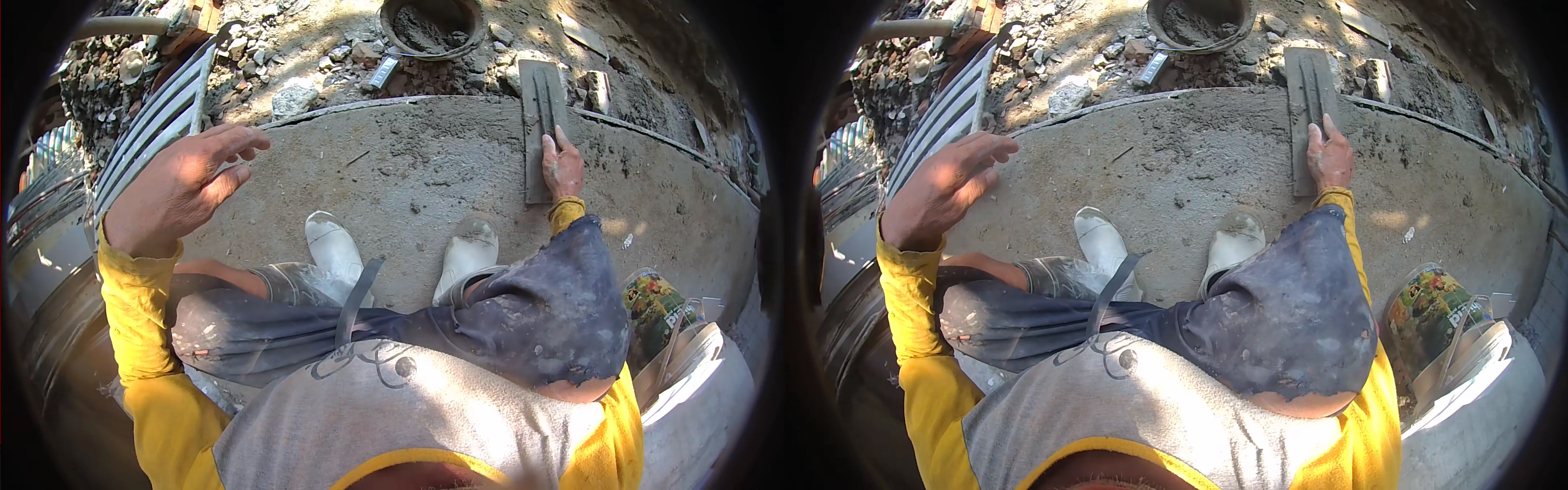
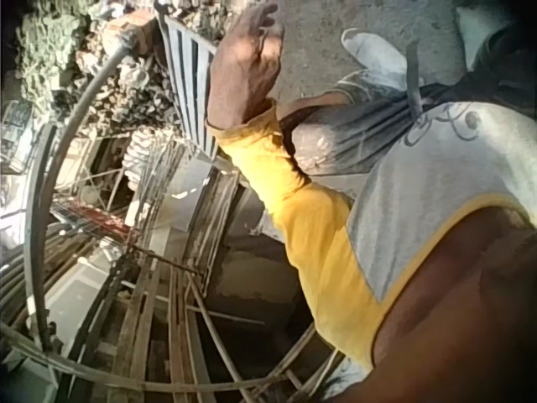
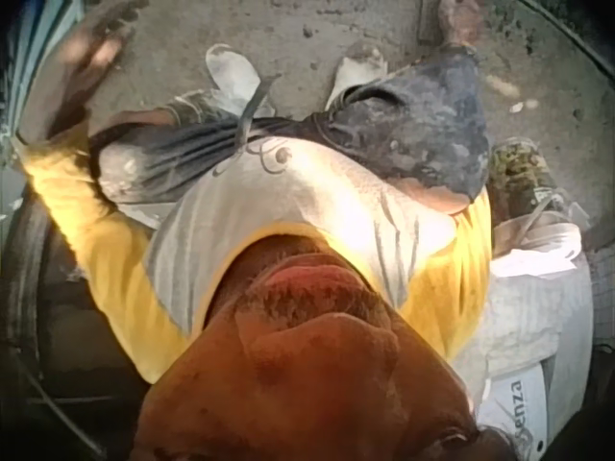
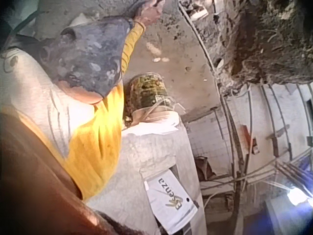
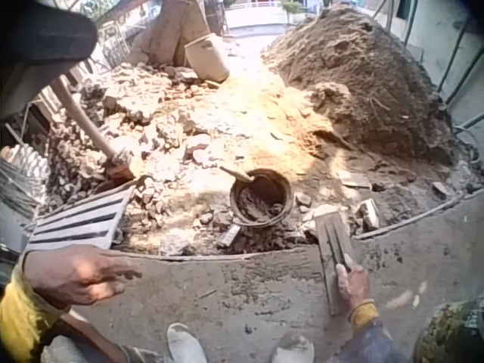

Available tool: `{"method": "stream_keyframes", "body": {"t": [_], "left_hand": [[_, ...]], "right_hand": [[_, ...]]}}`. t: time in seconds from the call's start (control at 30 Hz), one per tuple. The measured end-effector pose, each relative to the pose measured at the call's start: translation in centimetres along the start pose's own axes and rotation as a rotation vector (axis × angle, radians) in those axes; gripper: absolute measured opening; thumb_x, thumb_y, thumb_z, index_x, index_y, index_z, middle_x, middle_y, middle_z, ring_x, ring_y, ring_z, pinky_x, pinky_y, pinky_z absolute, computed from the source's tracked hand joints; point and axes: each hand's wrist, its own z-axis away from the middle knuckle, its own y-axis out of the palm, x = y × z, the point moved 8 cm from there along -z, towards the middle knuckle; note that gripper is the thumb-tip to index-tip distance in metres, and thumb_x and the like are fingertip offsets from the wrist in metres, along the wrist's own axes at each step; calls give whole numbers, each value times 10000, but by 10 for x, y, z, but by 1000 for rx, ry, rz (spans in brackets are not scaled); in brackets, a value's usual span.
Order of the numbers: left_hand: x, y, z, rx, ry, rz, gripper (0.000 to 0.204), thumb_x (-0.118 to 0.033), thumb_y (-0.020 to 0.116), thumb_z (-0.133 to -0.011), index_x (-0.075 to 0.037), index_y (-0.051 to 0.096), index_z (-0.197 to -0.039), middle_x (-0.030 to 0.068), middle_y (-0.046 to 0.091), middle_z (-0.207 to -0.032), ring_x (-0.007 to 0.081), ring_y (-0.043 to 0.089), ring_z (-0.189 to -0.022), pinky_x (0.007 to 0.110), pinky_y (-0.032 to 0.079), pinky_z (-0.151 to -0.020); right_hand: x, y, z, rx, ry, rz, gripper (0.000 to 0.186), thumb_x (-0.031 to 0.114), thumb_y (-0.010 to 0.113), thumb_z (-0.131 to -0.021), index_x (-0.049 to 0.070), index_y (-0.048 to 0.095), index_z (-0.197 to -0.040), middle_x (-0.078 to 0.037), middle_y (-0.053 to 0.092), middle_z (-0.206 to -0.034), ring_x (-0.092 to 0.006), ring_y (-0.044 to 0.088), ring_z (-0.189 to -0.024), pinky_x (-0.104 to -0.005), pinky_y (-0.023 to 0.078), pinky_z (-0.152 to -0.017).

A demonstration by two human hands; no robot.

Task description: Smoothing and leveling a wet concrete surface using a trowel on a construction site.

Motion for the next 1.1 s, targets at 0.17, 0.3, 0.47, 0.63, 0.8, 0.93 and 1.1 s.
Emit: {"method": "stream_keyframes", "body": {"t": [0.17,0.3,0.47,0.63,0.8,0.93,1.1], "left_hand": [[0,6,-11,13,1,24,352,4,588,-868,17,583,-1220,173,629,-1097,308,630,-1001,381,501,-903],[-12,14,-24,85,10,-12,348,-32,589,-876,8,586,-1222,177,640,-1096,330,632,-999,398,507,-880],[-23,21,-26,141,55,-88,344,-59,585,-884,-2,584,-1224,188,644,-1097,343,636,-998,413,509,-868],[-7,25,-18,140,-34,-2,347,-59,591,-879,-15,591,-1224,187,646,-1106,343,662,-975,403,532,-835],[-11,21,-21,152,1,-19,346,-55,599,-875,-17,592,-1220,186,647,-1108,344,660,-983,407,534,-831],[-14,26,-32,174,57,-43,339,-60,601,-879,-17,592,-1215,185,647,-1114,349,657,-985,412,533,-834],[-23,28,-40,187,50,-59,349,-64,571,-880,-4,579,-1224,194,636,-1091,360,629,-1010,417,496,-869]], "right_hand": [[-1,-12,15,-58,132,22,510,429,600,-915,131,618,-1329,-268,684,-1041,-432,661,-988,-457,518,-881],[81,43,44,208,-66,136,473,432,568,-940,199,588,-1351,-238,696,-925,-419,680,-877,-493,536,-813],[125,72,62,350,-231,155,466,435,548,-950,220,566,-1363,-189,710,-927,-395,689,-864,-479,551,-796],[32,0,25,93,134,183,473,440,566,-930,227,598,-1351,-217,702,-1038,-407,676,-968,-475,533,-869],[-90,-73,2,-174,357,110,528,431,571,-915,122,606,-1341,-233,664,-1183,-400,635,-1106,-447,493,-963],[-58,-53,12,-175,237,39,549,441,572,-916,98,598,-1344,-242,652,-1201,-414,624,-1121,-446,486,-975],[17,-3,49,218,106,6,487,452,611,-922,218,601,-1349,-207,687,-1113,-403,655,-1018,-471,512,-896]]}}
